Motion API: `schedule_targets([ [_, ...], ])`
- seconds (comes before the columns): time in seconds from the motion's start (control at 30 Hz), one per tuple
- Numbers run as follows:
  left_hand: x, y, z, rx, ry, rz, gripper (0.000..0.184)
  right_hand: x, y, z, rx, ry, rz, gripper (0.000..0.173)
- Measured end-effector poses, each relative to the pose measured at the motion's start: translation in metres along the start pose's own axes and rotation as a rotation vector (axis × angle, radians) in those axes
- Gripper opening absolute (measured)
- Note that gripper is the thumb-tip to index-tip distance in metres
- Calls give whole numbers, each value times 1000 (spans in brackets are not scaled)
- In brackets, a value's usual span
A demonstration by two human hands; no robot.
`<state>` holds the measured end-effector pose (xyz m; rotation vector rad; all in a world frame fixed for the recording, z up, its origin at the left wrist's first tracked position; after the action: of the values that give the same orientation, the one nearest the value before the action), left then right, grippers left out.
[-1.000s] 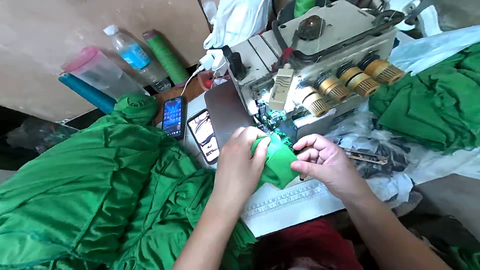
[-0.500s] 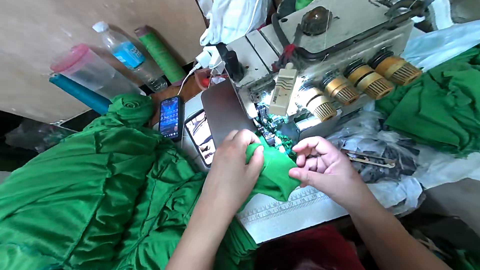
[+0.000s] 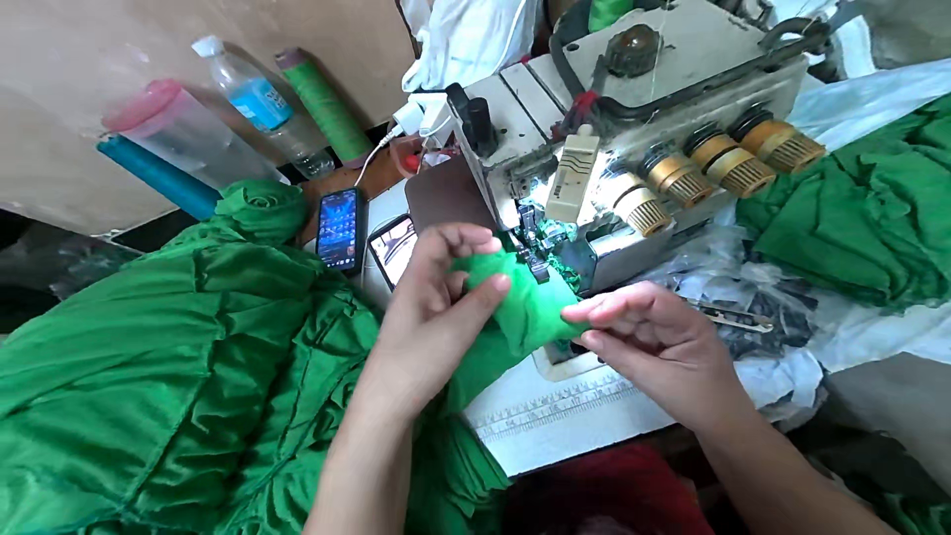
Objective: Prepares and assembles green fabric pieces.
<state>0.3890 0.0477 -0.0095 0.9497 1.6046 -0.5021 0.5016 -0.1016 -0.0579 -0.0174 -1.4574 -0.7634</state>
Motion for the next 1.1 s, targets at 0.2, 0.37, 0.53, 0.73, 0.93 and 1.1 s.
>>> schedule_targets([
  [0.2,-25,-17,2,22,-346,306,43,10,18,17,182,-368,-87,24],
  [0.37,-57,-8,4,56,634,652,25,20,36,28,259,-614,-151,22],
  [0.53,-62,1,1,314,790,580,17,24,38,35,373,-588,-110,31],
  [0.73,-56,3,7,478,674,455,10,20,42,38,350,-625,-82,25],
  [0.93,-58,4,5,395,766,450,6,23,43,35,341,-569,-113,23],
  [1.1,-70,-5,11,419,800,556,12,19,39,37,384,-563,-57,23],
])
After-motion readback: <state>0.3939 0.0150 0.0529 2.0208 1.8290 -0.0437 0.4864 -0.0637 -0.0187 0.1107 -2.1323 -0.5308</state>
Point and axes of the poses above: each hand's wrist, its own y-axis towards the middle knuckle, its own z-axis out of the palm, x = y × z, the point moved 10 cm from there along y, towards the middle knuckle, and after that the axes turned 3 degrees about z, right-handed, at the moved point
